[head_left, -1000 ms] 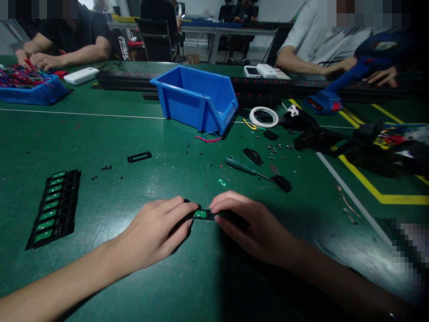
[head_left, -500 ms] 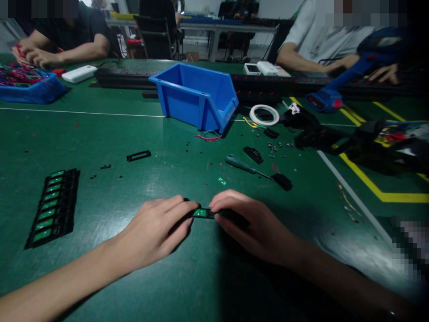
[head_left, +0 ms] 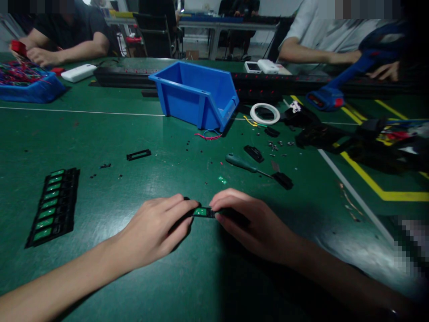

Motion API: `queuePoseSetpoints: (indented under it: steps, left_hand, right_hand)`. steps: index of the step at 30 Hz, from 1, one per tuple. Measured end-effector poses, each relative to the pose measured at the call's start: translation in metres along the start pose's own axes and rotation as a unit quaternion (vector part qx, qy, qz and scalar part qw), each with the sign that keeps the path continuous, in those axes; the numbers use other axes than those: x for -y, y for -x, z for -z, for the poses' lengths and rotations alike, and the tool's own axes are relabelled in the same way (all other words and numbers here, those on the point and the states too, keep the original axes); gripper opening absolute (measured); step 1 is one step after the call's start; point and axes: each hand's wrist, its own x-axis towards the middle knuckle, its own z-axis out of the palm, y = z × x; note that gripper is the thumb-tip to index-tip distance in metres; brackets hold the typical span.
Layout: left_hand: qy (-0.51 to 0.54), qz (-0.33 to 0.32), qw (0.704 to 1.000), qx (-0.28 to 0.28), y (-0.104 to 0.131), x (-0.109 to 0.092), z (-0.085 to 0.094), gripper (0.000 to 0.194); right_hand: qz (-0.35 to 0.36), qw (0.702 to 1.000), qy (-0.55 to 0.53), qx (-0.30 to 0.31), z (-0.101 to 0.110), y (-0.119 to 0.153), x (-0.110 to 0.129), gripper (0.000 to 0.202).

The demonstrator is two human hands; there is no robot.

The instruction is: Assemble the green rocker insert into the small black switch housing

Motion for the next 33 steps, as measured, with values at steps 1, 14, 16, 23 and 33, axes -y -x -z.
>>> queuePoseSetpoints:
  steps: [1, 14, 16, 23, 33]
  left_hand:
    - [0.000, 0.000, 1.000, 0.000, -0.0001, 0.0000, 0.0000, 0.031]
    - [-0.001, 0.001, 1.000, -0.001, 0.0017, -0.0008, 0.0005, 0.031]
    - [0.000, 0.000, 1.000, -0.005, 0.0018, -0.0006, 0.0004, 0.031]
    - [0.018, 0.014, 0.999, -0.040, 0.0051, -0.0003, -0.0001, 0.029]
    - [-0.027, 0.022, 0.998, -0.058, 0.0060, 0.0012, -0.0024, 0.030]
  right_hand:
    - [0.000, 1.000, 0.000, -0.001, -0.0003, 0.0000, 0.0001, 0.021]
    - [0.023, 0.999, 0.026, -0.006, -0.0015, 0.0014, -0.0014, 0.027]
    - [0.041, 0.998, 0.050, -0.013, -0.0036, 0.0023, -0.0026, 0.030]
    - [0.051, 0.993, 0.099, -0.027, -0.0089, 0.0018, -0.0039, 0.034]
    - [0.042, 0.993, 0.108, -0.029, -0.0098, 0.0009, -0.0046, 0.033]
